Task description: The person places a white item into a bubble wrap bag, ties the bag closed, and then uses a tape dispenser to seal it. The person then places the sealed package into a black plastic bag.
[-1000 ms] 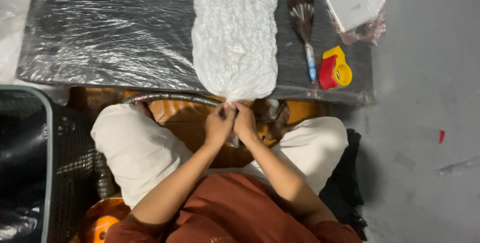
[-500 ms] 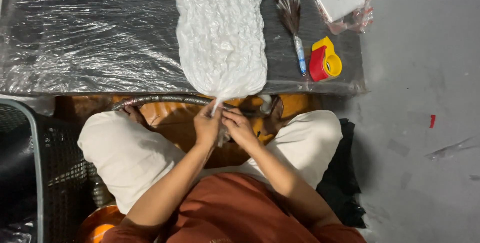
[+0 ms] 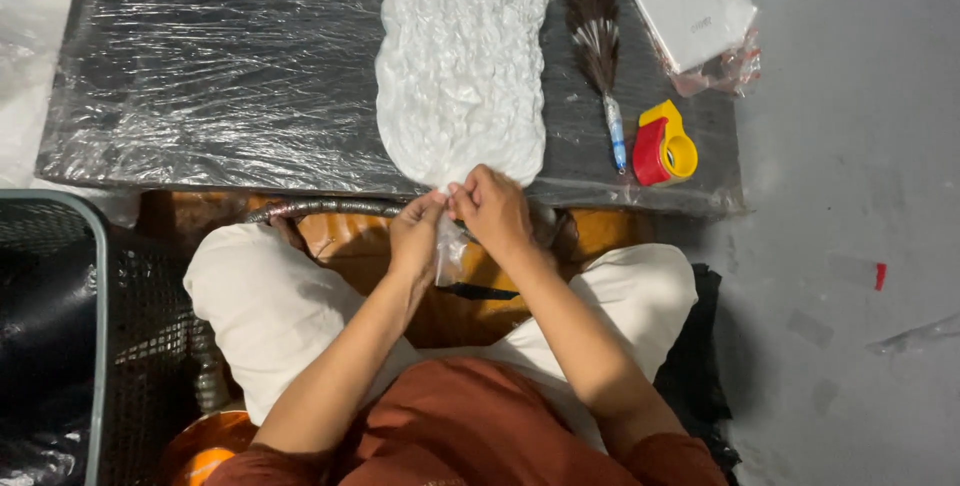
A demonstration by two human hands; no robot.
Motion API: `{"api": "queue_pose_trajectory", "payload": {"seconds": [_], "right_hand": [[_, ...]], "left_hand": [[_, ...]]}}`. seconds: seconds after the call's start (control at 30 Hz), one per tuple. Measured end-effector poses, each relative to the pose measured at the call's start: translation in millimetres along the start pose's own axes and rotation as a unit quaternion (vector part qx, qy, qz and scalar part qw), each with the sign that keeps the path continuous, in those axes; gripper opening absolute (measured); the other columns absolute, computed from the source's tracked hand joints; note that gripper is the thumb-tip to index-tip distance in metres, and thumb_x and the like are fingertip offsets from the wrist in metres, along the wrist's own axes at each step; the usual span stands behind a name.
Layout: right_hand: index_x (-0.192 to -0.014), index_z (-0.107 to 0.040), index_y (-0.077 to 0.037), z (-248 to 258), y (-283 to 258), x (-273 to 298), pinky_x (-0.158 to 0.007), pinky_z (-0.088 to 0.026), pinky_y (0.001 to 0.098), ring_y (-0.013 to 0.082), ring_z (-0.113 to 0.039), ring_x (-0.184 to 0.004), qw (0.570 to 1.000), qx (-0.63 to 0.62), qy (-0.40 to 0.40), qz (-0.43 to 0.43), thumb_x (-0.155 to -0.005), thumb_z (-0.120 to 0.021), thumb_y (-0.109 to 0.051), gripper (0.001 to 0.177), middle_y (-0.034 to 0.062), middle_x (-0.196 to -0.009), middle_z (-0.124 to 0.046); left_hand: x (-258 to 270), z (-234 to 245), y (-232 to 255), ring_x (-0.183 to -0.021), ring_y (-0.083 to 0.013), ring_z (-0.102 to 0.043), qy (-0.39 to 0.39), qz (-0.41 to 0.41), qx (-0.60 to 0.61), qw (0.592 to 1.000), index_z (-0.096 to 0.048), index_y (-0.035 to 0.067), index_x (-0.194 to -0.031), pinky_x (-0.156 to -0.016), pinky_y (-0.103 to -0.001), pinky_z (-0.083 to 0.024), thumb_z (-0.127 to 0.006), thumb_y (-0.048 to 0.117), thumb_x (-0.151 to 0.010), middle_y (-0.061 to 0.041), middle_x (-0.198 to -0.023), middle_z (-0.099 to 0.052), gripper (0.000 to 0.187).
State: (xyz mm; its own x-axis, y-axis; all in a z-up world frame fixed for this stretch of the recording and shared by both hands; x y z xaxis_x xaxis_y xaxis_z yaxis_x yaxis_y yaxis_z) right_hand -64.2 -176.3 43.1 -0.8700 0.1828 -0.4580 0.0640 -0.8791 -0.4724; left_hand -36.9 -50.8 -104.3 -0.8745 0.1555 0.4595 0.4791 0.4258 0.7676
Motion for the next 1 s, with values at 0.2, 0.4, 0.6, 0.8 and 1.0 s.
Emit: {"api": "queue_pose_trajectory", "payload": {"seconds": [0.2,0.4,0.6,0.8,1.0], "right_hand": [[-0.083,-0.058,-0.017,-31.1,24.1,11.4,-0.067,-0.056,0.0406,0.0303,-0.070,-0.074,0.987,-0.009,-0.104,-0.119,-0.088,-0.075,-0.036,0.026,0.0055,-0.065,-0.062],[-0.092,-0.059,-0.018,-29.6,27.1,11.4,-0.081,-0.056,0.0424,0.0307,-0.073,-0.095,0.935,-0.028,-0.250,-0.249,-0.089,-0.070,-0.044,0.028,0.0052,-0.085,-0.072],[-0.090,-0.060,-0.019,-33.1,27.0,10.6,-0.083,-0.057,0.0402,0.0265,-0.073,-0.098,0.928,-0.008,-0.267,-0.258,-0.089,-0.069,-0.049,0.031,0.0015,-0.084,-0.075],[-0.109,-0.072,-0.018,-49.0,26.9,37.4,-0.088,-0.058,0.0437,0.0294,-0.071,-0.109,0.914,-0.013,-0.279,-0.295,-0.095,-0.059,-0.056,0.043,0.0091,-0.106,-0.077],[-0.109,-0.079,-0.014,-108.8,81.7,66.6,-0.066,-0.062,0.0349,0.0230,-0.074,-0.082,0.839,-0.222,-0.191,-0.458,-0.083,-0.079,-0.046,0.041,0.0115,-0.097,-0.076]], "left_hand": [[0.3,9.5,-27.9,-0.068,-0.0115,-0.074,0.015,0.086,0.041,0.995,-0.072,0.003,-0.107,-0.065,-0.026,-0.061,-0.070,0.016,-0.097,-0.006,-0.087,-0.078,0.016],[2.2,7.9,-44.0,-0.066,-0.0140,-0.071,0.013,0.096,0.033,0.995,-0.068,0.003,-0.105,-0.063,-0.028,-0.060,-0.070,0.023,-0.099,-0.007,-0.083,-0.075,0.021],[5.4,8.2,-40.5,-0.063,-0.0151,-0.070,0.011,0.084,0.017,0.996,-0.067,0.003,-0.101,-0.061,-0.029,-0.060,-0.071,0.029,-0.099,-0.008,-0.078,-0.073,0.026],[-5.3,15.2,-50.1,-0.062,-0.0166,-0.069,0.012,0.070,0.021,0.997,-0.065,0.003,-0.100,-0.060,-0.030,-0.059,-0.074,0.028,-0.097,-0.009,-0.077,-0.072,0.027],[1.2,13.6,-50.9,-0.062,-0.0206,-0.072,-0.002,0.115,0.032,0.993,-0.066,0.003,-0.097,-0.058,-0.033,-0.060,-0.073,0.030,-0.098,-0.010,-0.074,-0.071,0.027]]}}
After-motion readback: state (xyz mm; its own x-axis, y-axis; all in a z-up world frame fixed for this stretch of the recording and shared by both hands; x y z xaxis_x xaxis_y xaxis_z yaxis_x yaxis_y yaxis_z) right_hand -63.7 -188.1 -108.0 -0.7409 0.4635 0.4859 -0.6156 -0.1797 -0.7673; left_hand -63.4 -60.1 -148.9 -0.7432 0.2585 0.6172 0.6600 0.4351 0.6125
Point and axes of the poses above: each hand's wrist, its own x-axis away from the middle knuckle, its own z-axis out of the back of the hand, y = z × x, the point moved 7 cm from there along -x, towards the middle knuckle
